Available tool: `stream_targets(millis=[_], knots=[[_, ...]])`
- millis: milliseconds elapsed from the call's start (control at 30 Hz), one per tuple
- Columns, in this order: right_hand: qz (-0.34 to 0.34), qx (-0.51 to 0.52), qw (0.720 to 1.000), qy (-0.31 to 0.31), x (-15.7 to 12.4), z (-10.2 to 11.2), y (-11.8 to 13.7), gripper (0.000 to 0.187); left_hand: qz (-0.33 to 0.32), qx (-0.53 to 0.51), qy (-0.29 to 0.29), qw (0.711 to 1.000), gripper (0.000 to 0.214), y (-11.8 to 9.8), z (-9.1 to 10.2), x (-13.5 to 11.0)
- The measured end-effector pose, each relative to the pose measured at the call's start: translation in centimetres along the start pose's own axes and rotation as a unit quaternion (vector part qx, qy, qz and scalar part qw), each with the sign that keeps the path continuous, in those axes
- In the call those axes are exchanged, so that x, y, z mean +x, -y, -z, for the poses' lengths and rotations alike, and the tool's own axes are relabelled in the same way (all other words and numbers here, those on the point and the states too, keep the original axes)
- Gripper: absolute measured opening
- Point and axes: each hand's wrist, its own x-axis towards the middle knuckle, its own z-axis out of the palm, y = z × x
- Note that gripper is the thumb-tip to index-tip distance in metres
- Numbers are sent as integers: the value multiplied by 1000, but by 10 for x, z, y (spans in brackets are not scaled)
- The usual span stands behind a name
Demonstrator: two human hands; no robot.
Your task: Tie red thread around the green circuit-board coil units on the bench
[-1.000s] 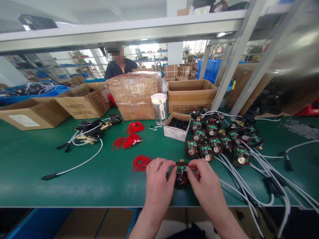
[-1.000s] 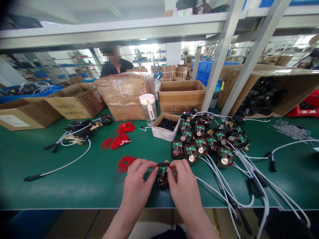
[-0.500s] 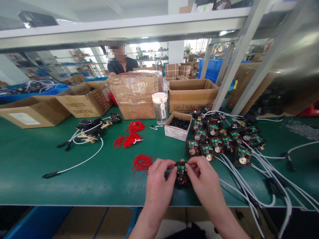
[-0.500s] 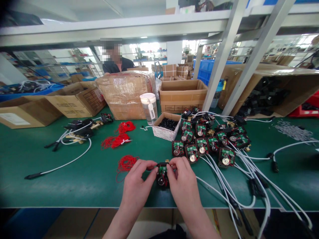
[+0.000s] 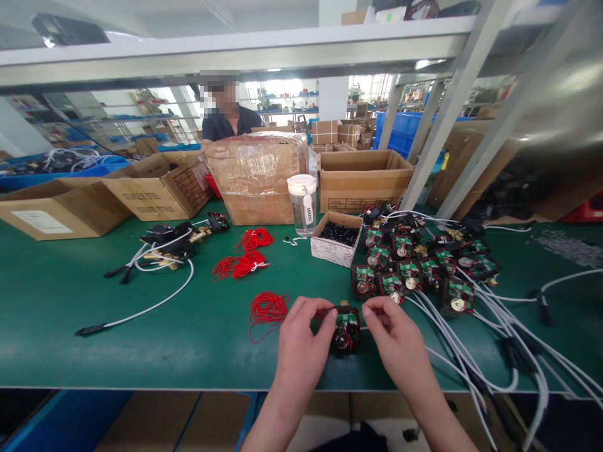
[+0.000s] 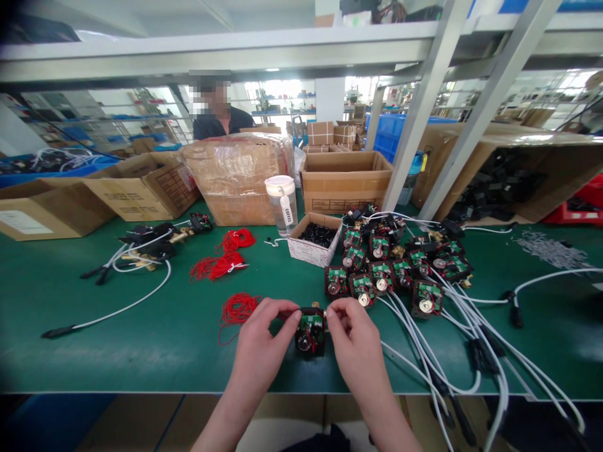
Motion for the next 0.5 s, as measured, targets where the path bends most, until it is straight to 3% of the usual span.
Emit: stream_targets(millis=[500], knots=[[-22,30,999,31,0,-3,1,24,17,-8,9,1000,9,2,-1,1]])
